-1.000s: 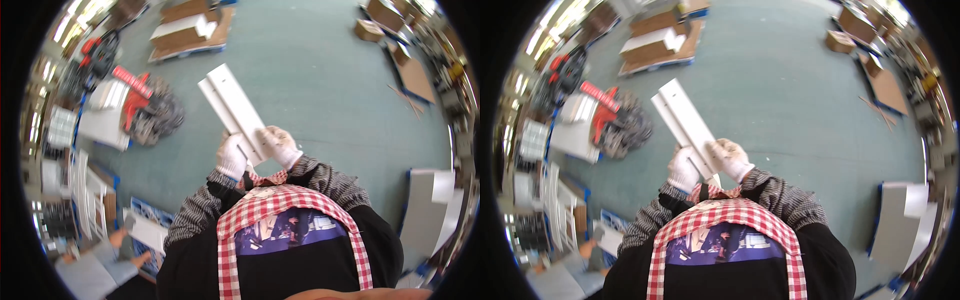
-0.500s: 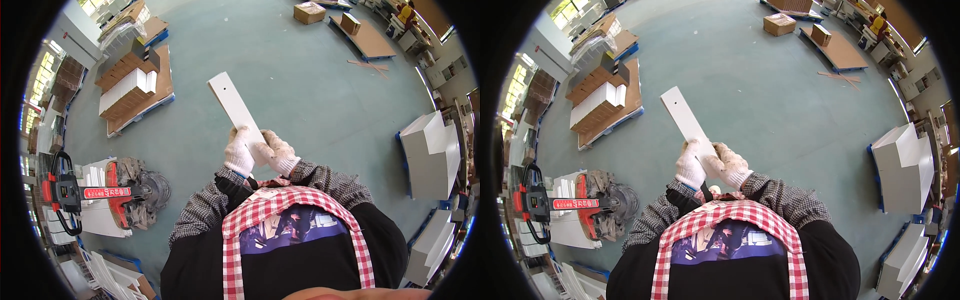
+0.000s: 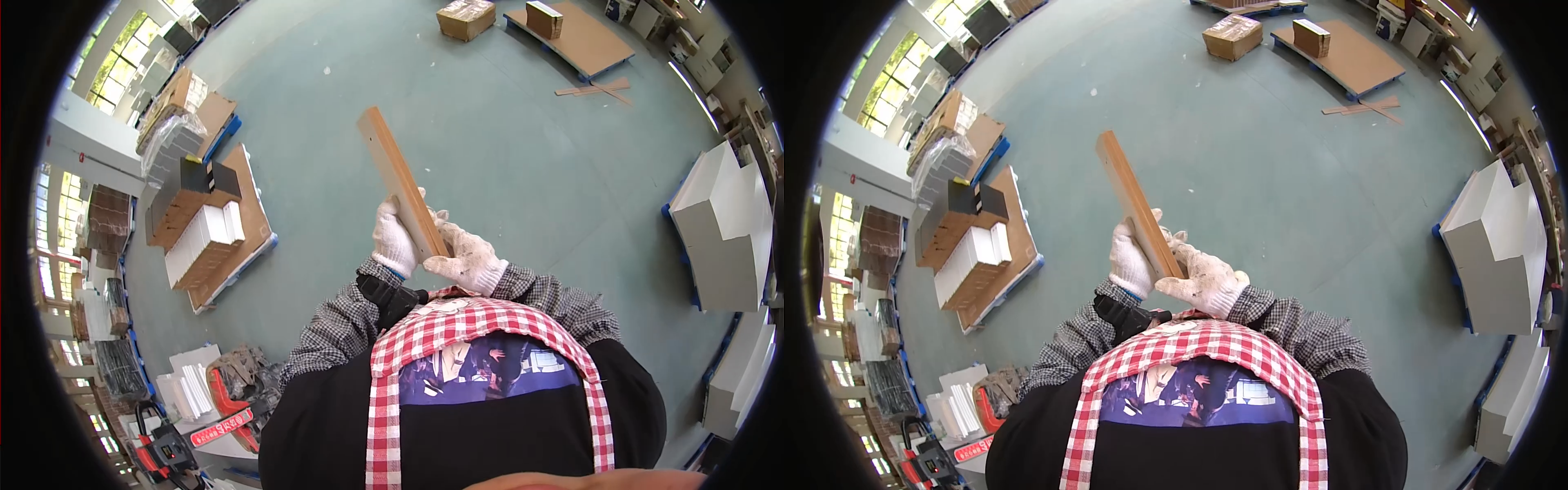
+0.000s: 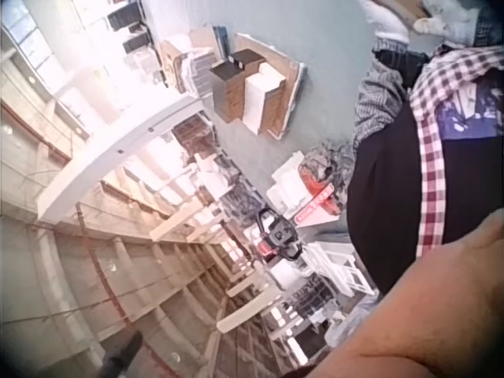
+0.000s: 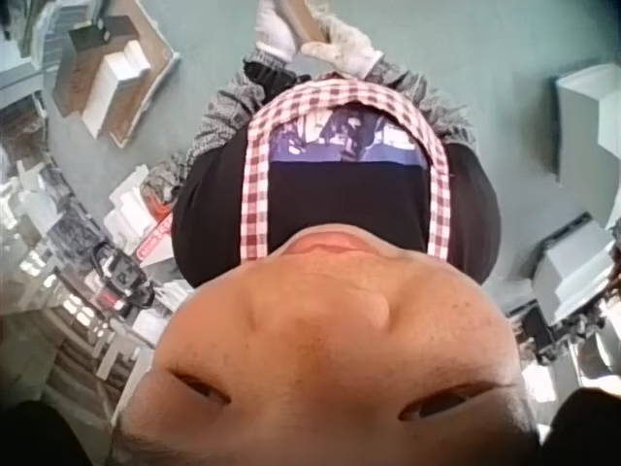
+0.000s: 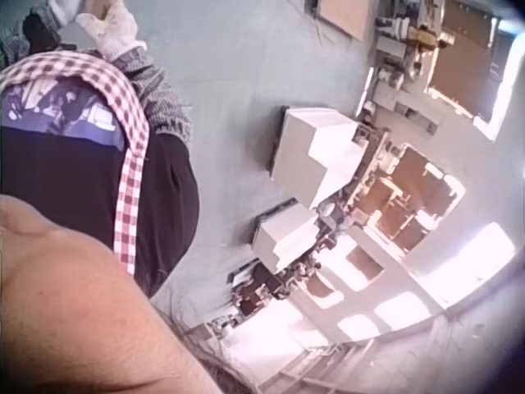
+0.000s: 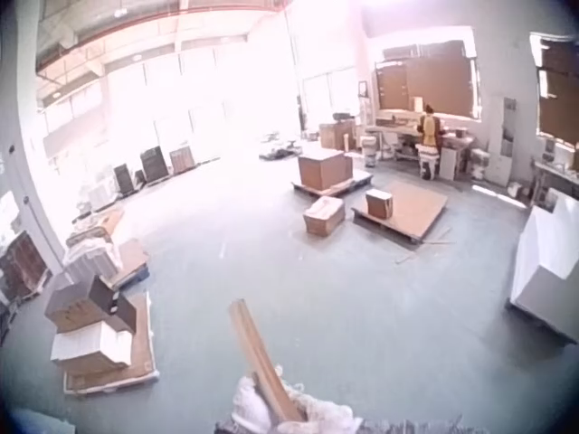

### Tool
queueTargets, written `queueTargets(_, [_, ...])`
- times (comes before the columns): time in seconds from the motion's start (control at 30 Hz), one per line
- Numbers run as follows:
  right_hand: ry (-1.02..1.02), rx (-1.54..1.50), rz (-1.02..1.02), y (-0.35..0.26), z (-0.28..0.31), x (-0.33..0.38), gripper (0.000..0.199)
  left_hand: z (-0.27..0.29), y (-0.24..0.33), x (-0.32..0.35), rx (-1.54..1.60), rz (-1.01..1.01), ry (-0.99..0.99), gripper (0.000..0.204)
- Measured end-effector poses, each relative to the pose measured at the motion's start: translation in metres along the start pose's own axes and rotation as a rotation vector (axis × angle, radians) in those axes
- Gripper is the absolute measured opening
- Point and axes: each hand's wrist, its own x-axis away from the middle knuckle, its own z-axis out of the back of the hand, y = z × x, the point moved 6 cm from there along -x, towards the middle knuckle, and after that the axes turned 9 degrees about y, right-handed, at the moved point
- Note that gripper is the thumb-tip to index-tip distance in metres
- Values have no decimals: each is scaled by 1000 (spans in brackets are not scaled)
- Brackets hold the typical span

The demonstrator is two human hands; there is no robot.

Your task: Sanding the edges of white wooden furniture boards using a sanding block and organizing them in stacks.

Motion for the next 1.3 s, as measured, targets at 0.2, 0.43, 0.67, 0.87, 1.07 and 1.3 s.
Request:
queueTargets(0.2, [21, 118, -66, -45, 84, -80, 91, -79, 18, -107, 82, 94, -169, 36])
queueTargets(0.43, [132, 51, -116, -23, 179, -174, 92, -161, 18, -219, 46, 71, -208, 59])
queueTargets(0.67, [208, 339, -332, -40, 290, -284, 85, -236, 45, -371, -145, 88, -334, 73])
queueTargets(0.87, [359, 252, -268, -27, 376, -369, 91, -334, 71, -465, 27, 153, -464, 58])
queueTargets(1.07, [394, 315, -372, -28, 463, -454, 93, -409, 73, -575, 133, 229, -526, 57])
queueTargets(1.3, [282, 85, -195, -8, 597, -580, 79, -523, 87, -700, 115, 242, -535, 61])
